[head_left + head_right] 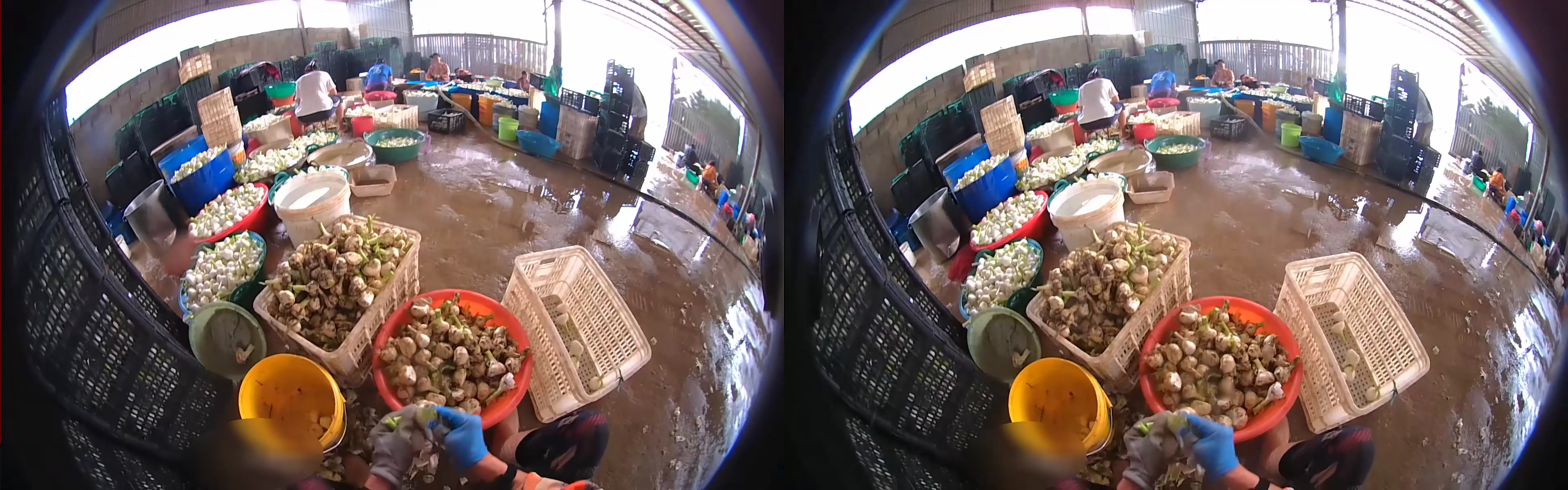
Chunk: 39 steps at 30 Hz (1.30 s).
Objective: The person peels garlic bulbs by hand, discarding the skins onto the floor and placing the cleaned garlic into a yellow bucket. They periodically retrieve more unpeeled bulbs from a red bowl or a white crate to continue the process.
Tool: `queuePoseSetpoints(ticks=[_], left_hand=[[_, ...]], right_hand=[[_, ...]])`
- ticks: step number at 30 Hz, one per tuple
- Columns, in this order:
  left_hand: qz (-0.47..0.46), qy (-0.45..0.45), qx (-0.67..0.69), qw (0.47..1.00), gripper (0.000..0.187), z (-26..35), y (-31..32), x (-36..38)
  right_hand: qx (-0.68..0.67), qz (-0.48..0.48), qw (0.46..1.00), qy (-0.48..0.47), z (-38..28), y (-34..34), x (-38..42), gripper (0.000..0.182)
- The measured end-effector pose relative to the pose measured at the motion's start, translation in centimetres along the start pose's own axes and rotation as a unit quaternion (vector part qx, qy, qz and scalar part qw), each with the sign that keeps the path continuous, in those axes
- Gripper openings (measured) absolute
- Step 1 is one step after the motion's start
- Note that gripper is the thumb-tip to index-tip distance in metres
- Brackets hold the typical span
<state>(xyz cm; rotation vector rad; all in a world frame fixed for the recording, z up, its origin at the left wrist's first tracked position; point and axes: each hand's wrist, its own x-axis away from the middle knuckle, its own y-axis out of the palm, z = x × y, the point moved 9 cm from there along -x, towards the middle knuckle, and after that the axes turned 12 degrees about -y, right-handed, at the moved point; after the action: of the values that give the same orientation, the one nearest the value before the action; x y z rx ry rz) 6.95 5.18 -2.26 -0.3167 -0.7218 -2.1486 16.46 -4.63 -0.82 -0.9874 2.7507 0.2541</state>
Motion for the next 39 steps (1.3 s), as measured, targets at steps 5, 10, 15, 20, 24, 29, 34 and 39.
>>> queuePoseSetpoints(ticks=[5, 10, 15, 20, 24, 29, 34, 39], left_hand=[[-0.010, 0.054, -0.140, 0.989, 0.017, 1.9, 0.2, 0.8], [-0.077, -0.026, 0.016, 0.997, 0.015, 1.2, 0.5, 1.7], [0.004, 0.058, -0.074, 0.996, 0.018, -0.3, -1.8, -0.4], [0.029, 0.284, -0.285, 0.915, 0.016, 2.3, 0.4, 1.3], [0.010, 0.370, -0.349, 0.861, 0.019, 3.7, 1.9, 3.0], [-0.031, 0.400, -0.417, 0.815, 0.022, 3.6, 2.8, 3.7], [-0.062, 0.396, -0.443, 0.802, 0.019, 3.9, 3.3, 4.4], [-0.071, 0.327, -0.327, 0.884, 0.014, 3.4, 2.3, 3.4]], right_hand=[[-0.270, 0.190, 0.927, 0.181, 7.1, -4.5, -3.7, 0.019], [-0.266, 0.270, 0.893, 0.243, 17.4, -9.6, -3.0, 0.016], [0.189, -0.268, 0.919, 0.220, 15.4, -4.3, 2.7, 0.042], [-0.049, -0.174, 0.962, 0.204, 3.9, -2.3, -1.0, 0.053], [0.306, -0.255, 0.916, -0.043, 1.7, -1.6, -2.1, 0.038], [0.420, -0.300, 0.843, -0.153, 1.2, -0.4, -1.5, 0.014], [0.478, -0.273, 0.819, -0.165, 1.4, -0.9, -1.5, 0.010], [0.464, -0.157, 0.864, -0.114, 2.7, -4.4, -3.9, 0.006]])
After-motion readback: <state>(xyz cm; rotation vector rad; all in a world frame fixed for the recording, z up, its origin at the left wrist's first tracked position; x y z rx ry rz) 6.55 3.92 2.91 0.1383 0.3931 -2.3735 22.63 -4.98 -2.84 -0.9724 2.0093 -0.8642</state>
